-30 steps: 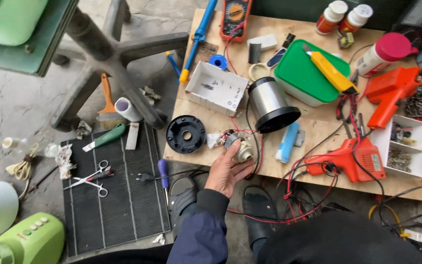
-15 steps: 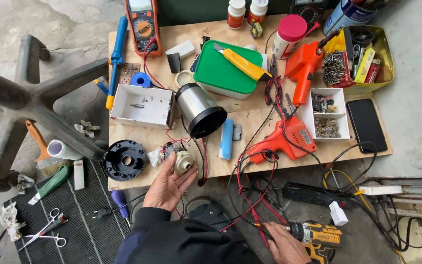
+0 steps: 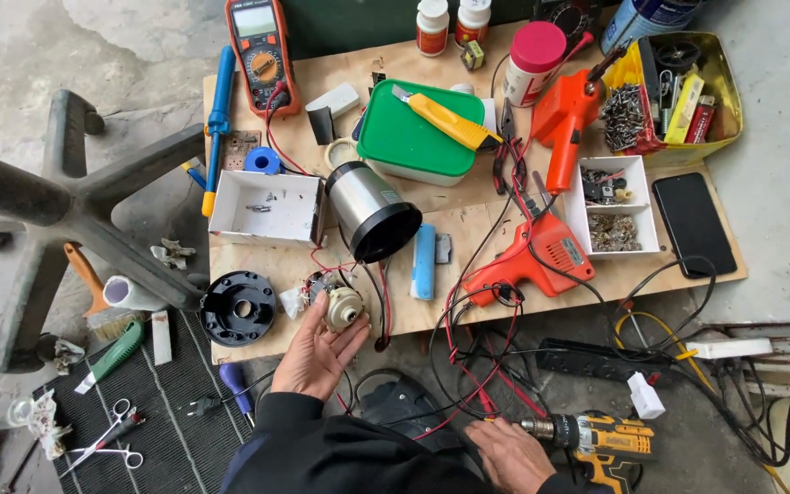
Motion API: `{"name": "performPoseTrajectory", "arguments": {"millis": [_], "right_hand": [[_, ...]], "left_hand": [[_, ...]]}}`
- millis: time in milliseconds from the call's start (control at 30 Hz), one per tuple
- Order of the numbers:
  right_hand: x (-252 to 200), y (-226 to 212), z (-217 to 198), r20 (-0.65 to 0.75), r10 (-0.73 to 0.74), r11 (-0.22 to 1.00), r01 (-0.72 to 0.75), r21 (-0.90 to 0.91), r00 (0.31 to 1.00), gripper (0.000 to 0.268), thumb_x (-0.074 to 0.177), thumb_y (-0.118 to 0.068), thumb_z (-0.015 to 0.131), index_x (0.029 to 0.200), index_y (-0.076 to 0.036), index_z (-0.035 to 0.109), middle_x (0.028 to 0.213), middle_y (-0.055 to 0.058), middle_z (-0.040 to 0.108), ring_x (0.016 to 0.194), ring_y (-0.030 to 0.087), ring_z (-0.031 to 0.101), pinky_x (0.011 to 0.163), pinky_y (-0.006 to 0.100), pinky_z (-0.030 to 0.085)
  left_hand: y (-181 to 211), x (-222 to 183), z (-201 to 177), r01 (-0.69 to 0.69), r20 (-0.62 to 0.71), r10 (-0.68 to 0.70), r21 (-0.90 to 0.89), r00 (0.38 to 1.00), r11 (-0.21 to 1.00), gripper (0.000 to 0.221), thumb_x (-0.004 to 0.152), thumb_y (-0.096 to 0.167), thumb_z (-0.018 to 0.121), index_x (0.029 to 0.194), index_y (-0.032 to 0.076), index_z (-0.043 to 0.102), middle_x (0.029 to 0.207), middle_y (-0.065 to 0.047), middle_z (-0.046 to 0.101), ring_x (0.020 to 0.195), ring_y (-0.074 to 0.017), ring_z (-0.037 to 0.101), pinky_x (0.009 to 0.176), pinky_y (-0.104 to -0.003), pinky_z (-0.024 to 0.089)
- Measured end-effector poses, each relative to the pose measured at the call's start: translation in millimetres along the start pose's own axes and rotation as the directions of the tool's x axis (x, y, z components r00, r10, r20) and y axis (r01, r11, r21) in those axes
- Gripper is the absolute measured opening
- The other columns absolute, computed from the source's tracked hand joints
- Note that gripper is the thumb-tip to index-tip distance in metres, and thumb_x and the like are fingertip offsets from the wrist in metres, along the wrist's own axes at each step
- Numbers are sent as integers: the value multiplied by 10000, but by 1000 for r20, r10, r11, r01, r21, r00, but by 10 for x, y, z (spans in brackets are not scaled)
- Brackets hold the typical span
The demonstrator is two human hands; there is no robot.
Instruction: Disassembling and inspecting a blender motor using a power drill and manual manipulation on a repair bench.
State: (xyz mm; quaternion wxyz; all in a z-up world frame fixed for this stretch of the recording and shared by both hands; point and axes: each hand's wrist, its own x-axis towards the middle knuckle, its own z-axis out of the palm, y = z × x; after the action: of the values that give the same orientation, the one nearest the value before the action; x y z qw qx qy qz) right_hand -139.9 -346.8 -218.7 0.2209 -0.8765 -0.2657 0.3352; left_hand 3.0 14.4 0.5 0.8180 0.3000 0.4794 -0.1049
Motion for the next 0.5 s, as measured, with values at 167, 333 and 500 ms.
{"name": "performPoseTrajectory", "arguments": {"millis": [167, 333, 500], "right_hand": [[-56, 320, 114, -114, 79, 963, -105, -249, 990, 582, 953, -135, 584, 1526, -242, 567, 1605, -4, 561, 1239, 343, 560, 912, 549, 542], [-67, 423, -52, -57, 422, 836, -413, -361, 905, 675, 1122, -318, 613, 1708, -260, 283, 1751, -19, 314, 1545, 337, 391, 1197, 534, 489], [-5, 510, -64, -154, 470, 819, -495, -291, 869, 658, 1109, -353, 592, 1693, -265, 302, 1736, -29, 325, 1563, 324, 352, 1259, 558, 428]], "left_hand": [[18, -39, 34, -1, -8, 1, 19, 1000, 1000, 752, 849, 389, 730, 1526, 100, 577, 1381, -281, 714, 1266, -393, 711, 1159, -478, 568], [27, -71, 78, -11, -21, 11, 29, 1000, 1000, 733, 871, 379, 713, 1551, 150, 566, 1443, -241, 691, 1305, -397, 692, 1176, -488, 559], [-24, -13, 100, -37, -30, 38, 36, 999, 999, 740, 887, 408, 696, 1558, 135, 542, 1455, -211, 685, 1299, -372, 689, 1196, -482, 547]]}}
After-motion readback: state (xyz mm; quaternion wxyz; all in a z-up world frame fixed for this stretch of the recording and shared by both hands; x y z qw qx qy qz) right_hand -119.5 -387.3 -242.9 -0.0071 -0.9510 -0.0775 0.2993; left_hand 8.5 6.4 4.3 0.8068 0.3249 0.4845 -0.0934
